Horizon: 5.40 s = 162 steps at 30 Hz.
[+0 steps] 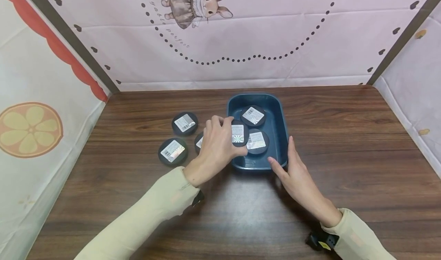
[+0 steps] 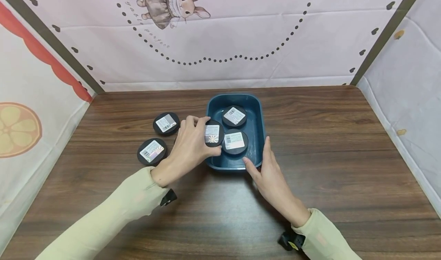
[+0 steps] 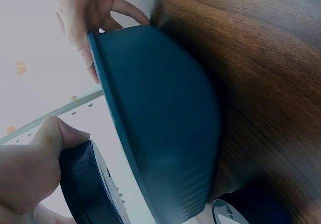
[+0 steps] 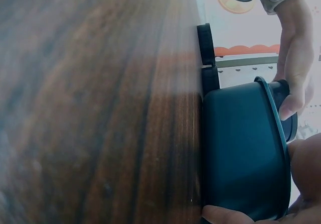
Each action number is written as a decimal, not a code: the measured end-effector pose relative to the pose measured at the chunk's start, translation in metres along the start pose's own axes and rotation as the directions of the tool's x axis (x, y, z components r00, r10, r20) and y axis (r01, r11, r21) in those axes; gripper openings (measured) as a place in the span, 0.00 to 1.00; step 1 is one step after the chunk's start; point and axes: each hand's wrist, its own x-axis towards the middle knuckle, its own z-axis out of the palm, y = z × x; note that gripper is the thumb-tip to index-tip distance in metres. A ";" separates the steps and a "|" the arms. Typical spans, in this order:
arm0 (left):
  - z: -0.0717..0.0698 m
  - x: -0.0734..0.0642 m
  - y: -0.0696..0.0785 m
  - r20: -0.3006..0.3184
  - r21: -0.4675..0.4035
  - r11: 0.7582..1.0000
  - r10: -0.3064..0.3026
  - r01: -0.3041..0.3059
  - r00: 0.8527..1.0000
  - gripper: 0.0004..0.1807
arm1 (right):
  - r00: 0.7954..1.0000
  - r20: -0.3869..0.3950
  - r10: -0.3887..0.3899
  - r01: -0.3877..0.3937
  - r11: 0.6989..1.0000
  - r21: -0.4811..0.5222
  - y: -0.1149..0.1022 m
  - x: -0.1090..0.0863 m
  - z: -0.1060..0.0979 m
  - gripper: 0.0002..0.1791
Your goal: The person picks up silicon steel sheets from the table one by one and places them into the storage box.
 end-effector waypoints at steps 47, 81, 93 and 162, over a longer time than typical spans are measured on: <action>0.004 0.056 0.024 0.223 0.001 1.000 -0.029 0.030 0.974 0.50 | 0.997 0.070 0.033 -0.033 0.999 -0.004 -0.001 0.010 -0.018 0.56; 0.019 0.098 0.037 0.270 0.023 0.997 -0.081 0.078 0.959 0.44 | 0.998 0.066 0.006 -0.007 1.000 0.013 0.001 0.014 -0.024 0.55; 0.024 0.113 0.037 0.288 0.071 0.996 -0.070 0.051 0.955 0.40 | 0.999 0.054 0.001 -0.002 1.000 0.021 0.003 0.014 -0.022 0.54; 0.048 0.134 0.058 0.384 0.157 0.974 -0.215 0.166 0.898 0.45 | 0.996 0.086 0.014 -0.017 1.000 0.025 0.005 0.016 -0.022 0.54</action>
